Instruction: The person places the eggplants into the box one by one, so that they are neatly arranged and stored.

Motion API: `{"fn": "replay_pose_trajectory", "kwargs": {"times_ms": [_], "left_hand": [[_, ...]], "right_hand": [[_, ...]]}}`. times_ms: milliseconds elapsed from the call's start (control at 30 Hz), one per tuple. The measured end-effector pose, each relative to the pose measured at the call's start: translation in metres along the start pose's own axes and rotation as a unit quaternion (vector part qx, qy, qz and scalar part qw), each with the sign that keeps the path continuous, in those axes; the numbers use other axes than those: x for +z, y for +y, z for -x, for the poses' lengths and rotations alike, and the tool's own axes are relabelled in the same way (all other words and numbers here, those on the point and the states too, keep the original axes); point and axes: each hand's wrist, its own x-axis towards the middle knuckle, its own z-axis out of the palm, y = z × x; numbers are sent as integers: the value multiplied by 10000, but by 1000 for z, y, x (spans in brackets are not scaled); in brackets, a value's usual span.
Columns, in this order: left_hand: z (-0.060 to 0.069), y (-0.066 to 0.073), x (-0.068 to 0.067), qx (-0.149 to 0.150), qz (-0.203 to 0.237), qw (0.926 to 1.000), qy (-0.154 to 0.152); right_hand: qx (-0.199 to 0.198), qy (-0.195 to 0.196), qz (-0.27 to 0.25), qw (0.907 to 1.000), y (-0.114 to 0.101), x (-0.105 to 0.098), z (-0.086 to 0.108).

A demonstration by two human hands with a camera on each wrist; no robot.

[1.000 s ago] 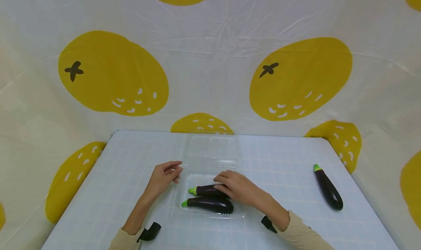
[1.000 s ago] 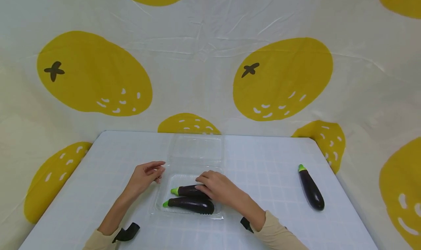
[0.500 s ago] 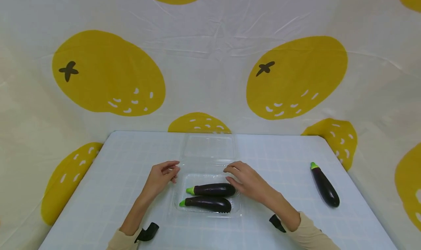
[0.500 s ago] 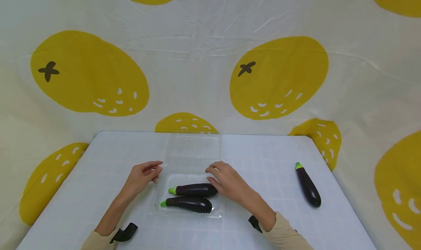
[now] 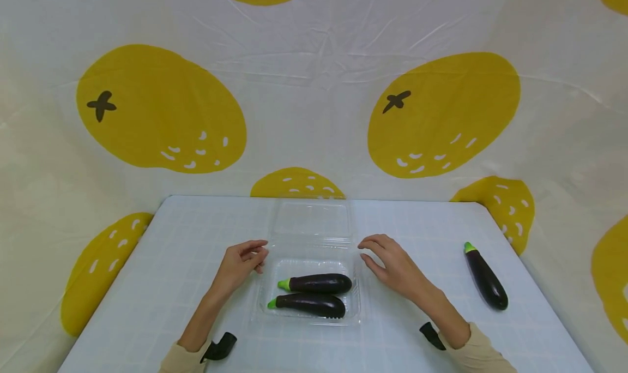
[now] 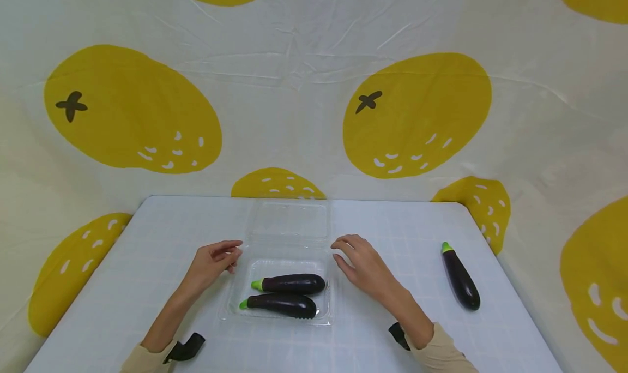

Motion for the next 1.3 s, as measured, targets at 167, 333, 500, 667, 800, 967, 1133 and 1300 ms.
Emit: {"fn": "replay_pose_trajectory", "kwargs": {"times_ms": [167, 333, 500, 667, 800, 967, 1133, 1300], "left_hand": [[0, 0, 0, 30, 27, 10000, -3], [-2, -2, 0, 155, 186, 9997, -83], [-3, -3, 0, 227, 185, 9995, -96], [-2, -1, 0, 203, 125, 9997, -53], [-1, 0, 0, 171, 79, 9998, -31], [-2, 0, 0, 141, 66, 9999, -37], [-2, 0, 0, 91, 66, 9999, -31], [-1, 1, 0, 62, 56, 10000, -34]], "right_hand": [[118, 138, 20, 9998, 10, -5, 7], [151, 313, 86, 9994, 17, -11, 14], [262, 416, 151, 9987, 23, -17, 19], [585, 430, 224, 9971, 30, -24, 25], [776, 507, 195, 9955, 36, -29, 30], [972, 642, 181, 9930, 43, -36, 38], [1178, 710, 257, 9902, 52, -43, 50], [1265, 837, 375, 9877, 60, -52, 58]]}}
